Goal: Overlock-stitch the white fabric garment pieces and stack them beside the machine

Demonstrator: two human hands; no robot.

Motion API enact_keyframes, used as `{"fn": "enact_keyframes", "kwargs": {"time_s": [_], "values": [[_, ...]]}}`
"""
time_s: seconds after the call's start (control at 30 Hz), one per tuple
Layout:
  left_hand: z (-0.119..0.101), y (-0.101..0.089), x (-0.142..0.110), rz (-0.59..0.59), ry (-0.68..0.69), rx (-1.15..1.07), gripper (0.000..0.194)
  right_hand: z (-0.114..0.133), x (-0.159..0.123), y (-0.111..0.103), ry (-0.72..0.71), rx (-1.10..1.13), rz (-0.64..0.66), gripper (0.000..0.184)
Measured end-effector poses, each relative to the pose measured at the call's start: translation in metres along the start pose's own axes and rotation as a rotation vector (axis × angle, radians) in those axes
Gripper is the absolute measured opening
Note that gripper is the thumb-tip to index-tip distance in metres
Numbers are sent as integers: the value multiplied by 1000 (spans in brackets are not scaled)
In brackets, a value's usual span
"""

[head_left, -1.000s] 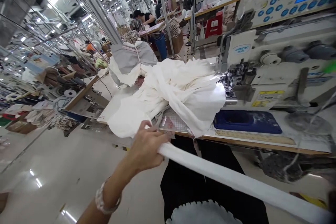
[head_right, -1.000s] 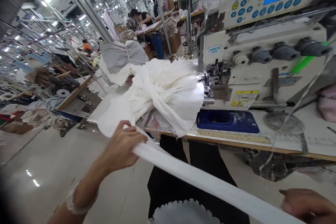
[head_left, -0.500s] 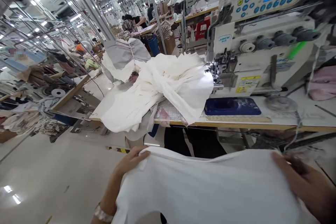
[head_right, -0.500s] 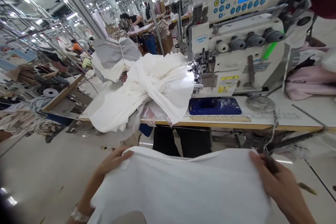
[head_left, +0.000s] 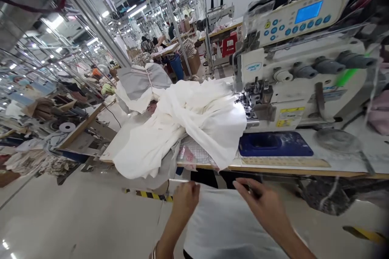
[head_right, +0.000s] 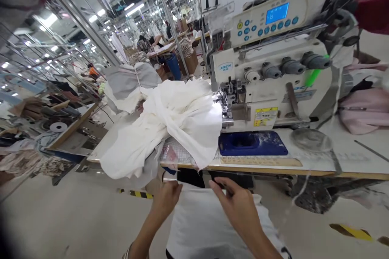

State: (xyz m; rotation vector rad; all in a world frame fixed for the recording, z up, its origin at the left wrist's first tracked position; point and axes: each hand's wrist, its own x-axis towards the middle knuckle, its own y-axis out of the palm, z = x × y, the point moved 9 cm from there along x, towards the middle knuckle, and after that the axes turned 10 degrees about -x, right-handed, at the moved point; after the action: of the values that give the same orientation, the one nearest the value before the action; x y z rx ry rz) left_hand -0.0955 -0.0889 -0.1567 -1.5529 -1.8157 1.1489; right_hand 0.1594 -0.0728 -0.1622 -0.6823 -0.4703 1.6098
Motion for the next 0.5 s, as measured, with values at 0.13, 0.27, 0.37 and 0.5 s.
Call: {"fn": "enact_keyframes", "kwargs": {"time_s": [0.13, 0.27, 0.37, 0.5], "values": [[-82, -61, -15, -166, 389, -157, 27, 36, 33, -28, 43, 174, -238, 55], [-141, -124, -1, -425, 648, -487, 16, 51, 77, -48, 43, 283, -205, 59], [-181, -131, 19, -361, 741, -602, 18, 71, 77, -41, -89, 326, -106, 48], [-218, -106, 20, -108, 805, -463, 26, 86, 11, -5, -195, 330, 132, 48]]}}
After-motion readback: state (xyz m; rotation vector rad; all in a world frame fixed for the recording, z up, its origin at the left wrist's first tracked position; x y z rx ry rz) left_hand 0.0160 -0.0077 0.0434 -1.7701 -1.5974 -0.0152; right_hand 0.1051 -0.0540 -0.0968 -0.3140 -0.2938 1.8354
